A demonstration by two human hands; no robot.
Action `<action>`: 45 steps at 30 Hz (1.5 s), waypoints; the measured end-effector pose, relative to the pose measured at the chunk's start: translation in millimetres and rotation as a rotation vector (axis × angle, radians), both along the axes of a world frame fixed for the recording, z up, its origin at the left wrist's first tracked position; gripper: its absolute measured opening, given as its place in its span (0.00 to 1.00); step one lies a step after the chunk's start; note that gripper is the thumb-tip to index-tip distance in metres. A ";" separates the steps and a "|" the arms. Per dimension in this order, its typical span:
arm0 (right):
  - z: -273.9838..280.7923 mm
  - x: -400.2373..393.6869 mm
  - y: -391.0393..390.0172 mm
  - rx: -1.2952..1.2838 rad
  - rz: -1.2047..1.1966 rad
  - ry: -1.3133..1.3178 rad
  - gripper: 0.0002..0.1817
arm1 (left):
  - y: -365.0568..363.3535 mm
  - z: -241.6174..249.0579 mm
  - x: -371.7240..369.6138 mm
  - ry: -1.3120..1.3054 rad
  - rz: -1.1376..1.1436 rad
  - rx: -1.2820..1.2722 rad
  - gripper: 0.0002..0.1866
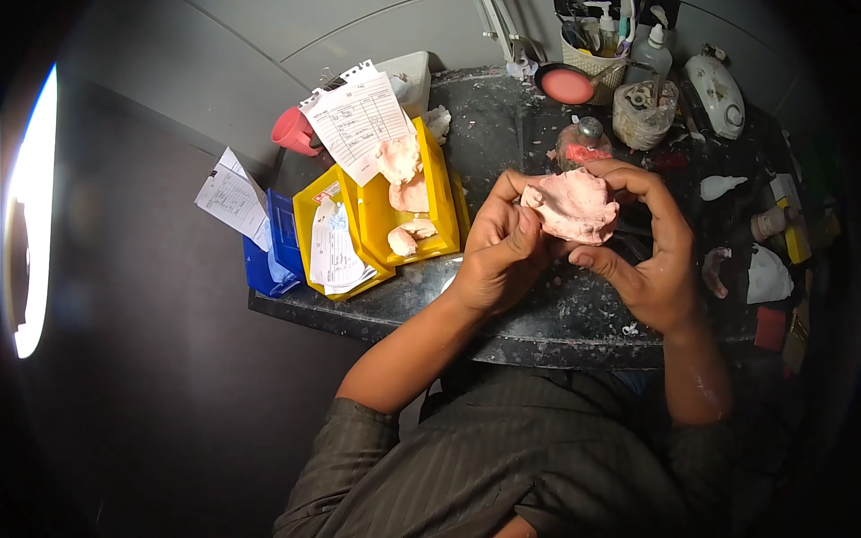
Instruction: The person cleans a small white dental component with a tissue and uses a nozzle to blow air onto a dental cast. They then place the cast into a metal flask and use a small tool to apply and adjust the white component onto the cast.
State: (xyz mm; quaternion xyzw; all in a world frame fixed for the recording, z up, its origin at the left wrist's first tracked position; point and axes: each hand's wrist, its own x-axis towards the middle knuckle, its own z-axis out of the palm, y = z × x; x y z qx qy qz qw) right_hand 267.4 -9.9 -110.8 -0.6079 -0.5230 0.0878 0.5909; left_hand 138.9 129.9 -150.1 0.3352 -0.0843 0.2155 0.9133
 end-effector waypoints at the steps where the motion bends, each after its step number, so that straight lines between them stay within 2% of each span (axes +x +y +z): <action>1: -0.7 0.1 -0.8 -0.001 -0.001 -0.003 0.38 | 0.2 -1.4 -0.2 -0.003 -0.001 -0.001 0.21; 3: -1.0 0.8 -2.1 -0.011 0.003 0.024 0.36 | 1.9 -4.8 0.1 -0.001 0.019 0.090 0.21; 22: 5.3 1.2 -4.6 0.012 0.066 0.114 0.32 | 3.2 -3.6 1.8 0.014 0.041 0.178 0.22; 25: 2.9 1.7 -4.8 0.063 0.065 0.147 0.32 | 3.2 3.8 -2.2 0.051 0.032 0.252 0.25; 27: 3.9 -0.3 -3.7 0.131 0.045 0.233 0.33 | 2.3 14.9 -11.0 0.085 0.497 0.844 0.29; 28: 4.8 0.9 -4.3 0.146 0.038 0.238 0.33 | 8.2 19.6 -19.6 0.045 0.782 1.174 0.28; 30: 6.3 4.7 -7.7 0.150 0.021 0.147 0.33 | 20.6 23.5 -36.9 0.006 1.219 1.361 0.21; 31: 6.7 5.7 -10.4 0.163 0.002 0.164 0.33 | 24.2 37.8 -49.9 0.184 1.460 1.459 0.16; 32: 7.6 6.8 -12.9 0.149 -0.001 0.131 0.34 | 28.2 50.3 -60.8 0.572 1.583 1.609 0.09; 33: 7.7 7.3 -14.7 0.134 -0.001 0.097 0.34 | 40.2 50.7 -65.2 0.848 1.630 1.658 0.07; 34: 7.5 7.2 -15.6 0.145 -0.014 0.112 0.34 | 57.3 43.7 -72.7 1.109 1.595 1.824 0.10; 36: 10.8 7.1 -16.7 0.217 0.051 0.034 0.34 | 71.9 36.8 -75.7 1.382 1.402 1.980 0.14; 40: 15.4 3.8 -20.2 0.260 0.078 0.032 0.34 | 93.5 26.0 -68.9 1.411 1.296 2.040 0.16; 43: 15.6 5.1 -22.8 0.279 0.030 0.008 0.33 | 111.4 18.6 -61.5 1.757 1.078 2.147 0.21; 45: 13.9 8.4 -21.4 0.323 0.011 -0.022 0.34 | 113.7 16.7 -60.8 1.729 1.090 2.114 0.19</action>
